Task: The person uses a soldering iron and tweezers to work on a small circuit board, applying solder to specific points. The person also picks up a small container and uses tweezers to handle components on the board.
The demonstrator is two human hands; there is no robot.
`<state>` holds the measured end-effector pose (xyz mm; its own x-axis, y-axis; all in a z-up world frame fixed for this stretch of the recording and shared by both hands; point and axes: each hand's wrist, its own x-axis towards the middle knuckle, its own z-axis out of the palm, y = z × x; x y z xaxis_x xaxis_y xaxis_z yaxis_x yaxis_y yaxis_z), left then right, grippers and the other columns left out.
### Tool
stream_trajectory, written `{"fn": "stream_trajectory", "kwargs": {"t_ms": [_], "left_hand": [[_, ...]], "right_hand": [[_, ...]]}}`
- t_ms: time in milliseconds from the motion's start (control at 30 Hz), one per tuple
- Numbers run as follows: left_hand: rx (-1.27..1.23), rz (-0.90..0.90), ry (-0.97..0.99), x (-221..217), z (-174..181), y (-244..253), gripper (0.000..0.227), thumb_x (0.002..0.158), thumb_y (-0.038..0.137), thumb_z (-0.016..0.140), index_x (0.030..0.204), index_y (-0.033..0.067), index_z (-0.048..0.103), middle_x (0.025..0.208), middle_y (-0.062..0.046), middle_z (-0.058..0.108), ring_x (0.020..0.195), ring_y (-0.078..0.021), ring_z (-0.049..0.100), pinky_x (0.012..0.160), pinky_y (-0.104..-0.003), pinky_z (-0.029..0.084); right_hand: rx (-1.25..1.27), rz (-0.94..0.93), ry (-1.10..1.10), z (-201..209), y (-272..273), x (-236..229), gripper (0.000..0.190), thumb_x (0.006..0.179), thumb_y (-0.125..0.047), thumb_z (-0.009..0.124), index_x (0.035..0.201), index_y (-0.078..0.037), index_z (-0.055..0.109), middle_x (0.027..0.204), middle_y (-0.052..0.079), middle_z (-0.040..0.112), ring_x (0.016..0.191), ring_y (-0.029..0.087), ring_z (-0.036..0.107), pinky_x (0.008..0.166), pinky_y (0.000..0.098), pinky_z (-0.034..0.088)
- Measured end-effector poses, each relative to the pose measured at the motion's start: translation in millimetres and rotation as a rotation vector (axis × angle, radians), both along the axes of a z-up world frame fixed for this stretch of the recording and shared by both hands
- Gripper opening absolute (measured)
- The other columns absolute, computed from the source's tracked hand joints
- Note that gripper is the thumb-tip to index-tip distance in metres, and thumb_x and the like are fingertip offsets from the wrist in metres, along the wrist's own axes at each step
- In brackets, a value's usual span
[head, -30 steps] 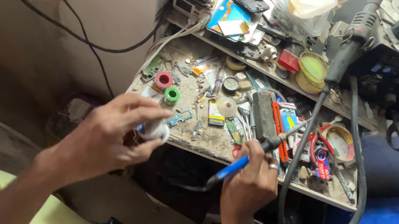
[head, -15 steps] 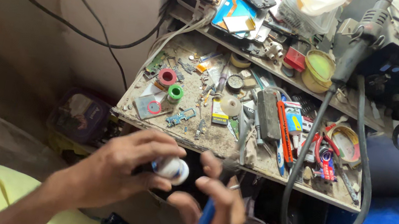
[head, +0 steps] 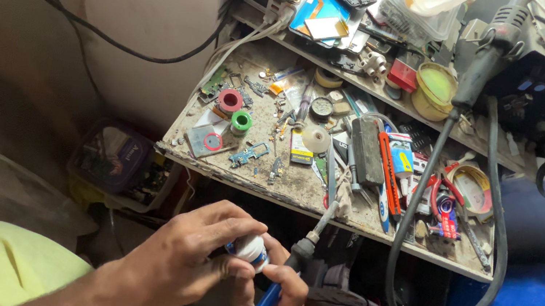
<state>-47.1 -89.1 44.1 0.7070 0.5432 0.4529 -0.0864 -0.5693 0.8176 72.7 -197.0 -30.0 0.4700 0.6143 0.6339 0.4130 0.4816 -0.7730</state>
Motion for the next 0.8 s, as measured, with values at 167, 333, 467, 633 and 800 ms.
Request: {"fn": "stream_trajectory", "kwargs": {"t_ms": [167,333,467,633,800], "left_hand": [[0.119,0.021,0.007,3.8,4.2,-3.1,0.039,0.088,0.01,0.072,0.123,-0.0007,0.061,0.107,-0.016,0.065,0.092,-0.0309,0.069,0.076,-0.038,0.059],[0.493,-0.088,0.076,10.1,3.5,13.6,0.031,0.091,0.027,0.073,0.106,0.0052,0.057,0.086,-0.011,0.059,0.077,-0.0285,0.063,0.064,-0.041,0.052],[0.595,-0.062,0.012,18.4,-0.6,14.1,0.024,0.097,0.027,0.07,0.098,0.0091,0.053,0.074,-0.004,0.059,0.063,-0.024,0.062,0.052,-0.04,0.047],[0.483,0.072,0.072,31.0,1.4,1.1,0.023,0.097,0.026,0.064,0.093,0.0076,0.05,0.065,-0.004,0.06,0.054,-0.0255,0.063,0.047,-0.04,0.048],[0.228,0.181,0.291,41.0,18.4,-12.7,0.031,0.096,0.035,0.066,0.098,0.0066,0.053,0.07,-0.007,0.068,0.065,-0.0296,0.071,0.053,-0.043,0.052]], "right_hand": [[-0.092,-0.175,0.01,-10.8,-3.1,-7.3,0.038,0.092,0.006,0.071,0.117,-0.006,0.044,0.131,0.032,0.065,0.114,0.026,0.071,0.097,0.0353,0.057],[-0.113,0.158,0.092,-14.1,-21.8,24.6,0.05,0.09,0.01,0.071,0.123,-0.007,0.038,0.135,0.034,0.06,0.117,0.027,0.069,0.1,0.0355,0.055],[-0.106,0.283,0.697,-12.3,-31.7,24.8,0.037,0.094,0.008,0.064,0.119,-0.004,0.039,0.142,0.035,0.058,0.124,0.032,0.066,0.093,0.0431,0.057],[0.029,0.011,0.093,-15.2,-17.3,12.3,0.035,0.099,0.004,0.068,0.121,-0.008,0.043,0.13,0.035,0.065,0.113,0.027,0.07,0.099,0.0366,0.056],[0.119,-0.045,0.051,-10.7,-11.8,12.3,0.031,0.103,-0.006,0.065,0.122,-0.007,0.041,0.136,0.036,0.059,0.119,0.033,0.067,0.105,0.0414,0.057]]}}
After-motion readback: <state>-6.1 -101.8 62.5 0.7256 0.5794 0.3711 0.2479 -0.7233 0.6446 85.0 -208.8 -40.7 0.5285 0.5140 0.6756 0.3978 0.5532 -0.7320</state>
